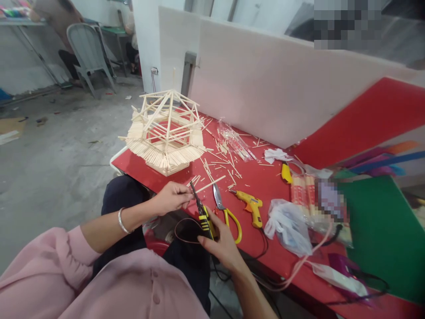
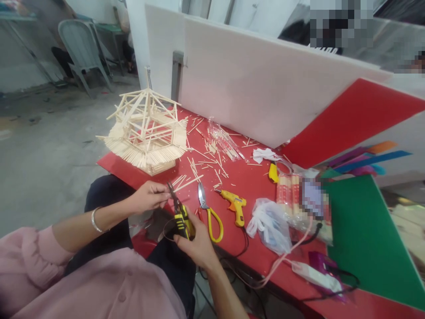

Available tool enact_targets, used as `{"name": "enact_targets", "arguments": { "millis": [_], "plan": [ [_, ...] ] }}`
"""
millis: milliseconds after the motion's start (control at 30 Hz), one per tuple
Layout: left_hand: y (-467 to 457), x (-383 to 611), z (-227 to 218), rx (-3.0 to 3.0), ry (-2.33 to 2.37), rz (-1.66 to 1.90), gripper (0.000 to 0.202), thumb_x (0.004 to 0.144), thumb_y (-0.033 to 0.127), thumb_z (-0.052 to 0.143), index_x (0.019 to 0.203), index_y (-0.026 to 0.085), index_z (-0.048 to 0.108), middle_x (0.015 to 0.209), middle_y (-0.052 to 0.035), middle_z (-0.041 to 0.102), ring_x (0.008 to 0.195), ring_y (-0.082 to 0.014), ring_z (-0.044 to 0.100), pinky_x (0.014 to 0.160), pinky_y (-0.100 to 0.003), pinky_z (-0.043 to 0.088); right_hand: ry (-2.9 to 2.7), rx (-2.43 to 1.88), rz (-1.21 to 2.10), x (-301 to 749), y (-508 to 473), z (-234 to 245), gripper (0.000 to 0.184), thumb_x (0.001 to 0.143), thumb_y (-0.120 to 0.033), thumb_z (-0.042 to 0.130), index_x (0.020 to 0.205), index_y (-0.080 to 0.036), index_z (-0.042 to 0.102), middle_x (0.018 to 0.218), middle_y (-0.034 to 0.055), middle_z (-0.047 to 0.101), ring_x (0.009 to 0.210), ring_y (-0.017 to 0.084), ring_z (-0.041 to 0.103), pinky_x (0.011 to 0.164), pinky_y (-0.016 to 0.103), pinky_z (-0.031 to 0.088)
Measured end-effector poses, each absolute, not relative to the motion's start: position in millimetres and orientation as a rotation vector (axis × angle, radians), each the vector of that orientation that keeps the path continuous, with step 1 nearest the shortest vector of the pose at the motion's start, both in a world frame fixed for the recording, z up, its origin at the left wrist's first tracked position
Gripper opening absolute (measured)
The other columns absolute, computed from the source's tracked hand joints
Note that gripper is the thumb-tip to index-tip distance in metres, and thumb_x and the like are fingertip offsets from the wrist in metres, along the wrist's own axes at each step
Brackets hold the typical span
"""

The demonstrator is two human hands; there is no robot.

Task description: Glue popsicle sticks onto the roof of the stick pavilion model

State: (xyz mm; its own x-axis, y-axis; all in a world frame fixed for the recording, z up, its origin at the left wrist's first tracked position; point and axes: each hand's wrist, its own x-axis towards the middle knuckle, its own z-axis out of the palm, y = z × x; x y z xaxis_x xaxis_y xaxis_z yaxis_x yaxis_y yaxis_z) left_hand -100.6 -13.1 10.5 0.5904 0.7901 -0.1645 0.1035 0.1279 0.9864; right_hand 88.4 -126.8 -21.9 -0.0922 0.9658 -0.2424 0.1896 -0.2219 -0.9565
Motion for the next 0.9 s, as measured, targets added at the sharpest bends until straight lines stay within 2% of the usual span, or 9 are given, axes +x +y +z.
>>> {"name": "enact_targets", "arguments": {
  "millis": [133,300,433,500,600,667,733,800,900],
  "plan": [
    [-10,-104,11,1.435,0.874,0.655,0.036,0.082,0.04,0.06,0.057,0.015,0.055,0.047,0.0042,0.047,0.042,-0.0054,0.033,0.044,-0.02,0.025,-1.277,-1.435,1.409,96,-132,-30,0.081,0.07,-0.043,0.073,0.144,-0.021,0.046,0.137,0.0101,0.055,0.131,0.029,0.046,0.111,0.047,0.034],
    [-10,-110,15,1.565,0.823,0.675,0.035,0.085,0.036,0.059,0.056,0.015,0.055,0.05,0.004,0.049,0.048,-0.0069,0.039,0.05,-0.02,0.032,-1.11,-1.298,1.614,98,-139,-27,0.058,0.067,-0.041,0.078,0.12,-0.021,0.064,0.093,0.0027,0.062,0.086,0.018,0.057,0.078,0.03,0.048],
    [-5,-105,-2,1.501,0.773,0.802,0.028,0.085,0.037,0.061,0.069,0.014,0.065,0.056,0.0022,0.057,0.046,-0.0077,0.044,0.049,-0.021,0.035,-0.582,-0.811,1.995,87,-143,-25,0.05,0.061,-0.051,0.073,0.101,-0.022,0.066,0.075,-0.0024,0.045,0.055,0.006,0.03,0.047,0.019,0.03],
    [4,-96,-17,1.49,0.873,0.918,0.024,0.086,0.036,0.06,0.078,0.016,0.069,0.059,0.0012,0.061,0.047,-0.0097,0.05,0.051,-0.022,0.041,-0.391,-0.652,2.033,84,-141,-28,0.055,0.061,-0.052,0.069,0.11,-0.025,0.064,0.075,-0.0033,0.039,0.055,0.006,0.021,0.045,0.017,0.025],
    [22,-78,-38,1.593,1.074,1.074,0.016,0.084,0.027,0.06,0.086,0.018,0.073,0.078,-0.0035,0.072,0.075,-0.0178,0.066,0.076,-0.029,0.052,-0.317,-0.604,2.062,82,-135,-35,0.06,0.065,-0.047,0.066,0.12,-0.026,0.06,0.076,-0.0036,0.035,0.056,0.007,0.017,0.045,0.016,0.023],
    [29,-67,-45,1.645,1.158,1.162,0.023,0.078,0.02,0.064,0.099,0.019,0.073,0.102,-0.008,0.074,0.104,-0.0241,0.066,0.099,-0.038,0.046,-0.286,-0.57,2.1,82,-131,-39,0.062,0.065,-0.046,0.065,0.123,-0.026,0.059,0.076,-0.0037,0.035,0.056,0.007,0.016,0.045,0.016,0.022],
    [27,-60,-45,1.659,1.119,1.189,0.041,0.073,0.015,0.067,0.114,0.02,0.069,0.117,-0.0099,0.071,0.119,-0.0261,0.06,0.109,-0.043,0.038,-0.254,-0.52,2.137,80,-129,-41,0.061,0.065,-0.045,0.064,0.123,-0.026,0.06,0.075,-0.0039,0.035,0.056,0.007,0.015,0.045,0.015,0.021],
    [20,-57,-43,1.599,0.953,1.156,0.05,0.074,0.015,0.066,0.124,0.021,0.063,0.115,-0.0102,0.072,0.119,-0.0248,0.061,0.107,-0.043,0.04,-0.232,-0.466,2.157,77,-130,-42,0.057,0.065,-0.046,0.063,0.118,-0.024,0.063,0.074,-0.0044,0.034,0.055,0.007,0.014,0.044,0.015,0.02],
    [11,-58,-40,1.374,0.769,1.095,0.042,0.078,0.024,0.064,0.12,0.017,0.062,0.097,-0.0093,0.076,0.098,-0.0227,0.071,0.087,-0.036,0.054,-0.26,-0.439,2.174,75,-137,-42,0.056,0.067,-0.051,0.06,0.115,-0.022,0.065,0.073,-0.0043,0.035,0.054,0.006,0.016,0.044,0.016,0.02]
  ]
}}
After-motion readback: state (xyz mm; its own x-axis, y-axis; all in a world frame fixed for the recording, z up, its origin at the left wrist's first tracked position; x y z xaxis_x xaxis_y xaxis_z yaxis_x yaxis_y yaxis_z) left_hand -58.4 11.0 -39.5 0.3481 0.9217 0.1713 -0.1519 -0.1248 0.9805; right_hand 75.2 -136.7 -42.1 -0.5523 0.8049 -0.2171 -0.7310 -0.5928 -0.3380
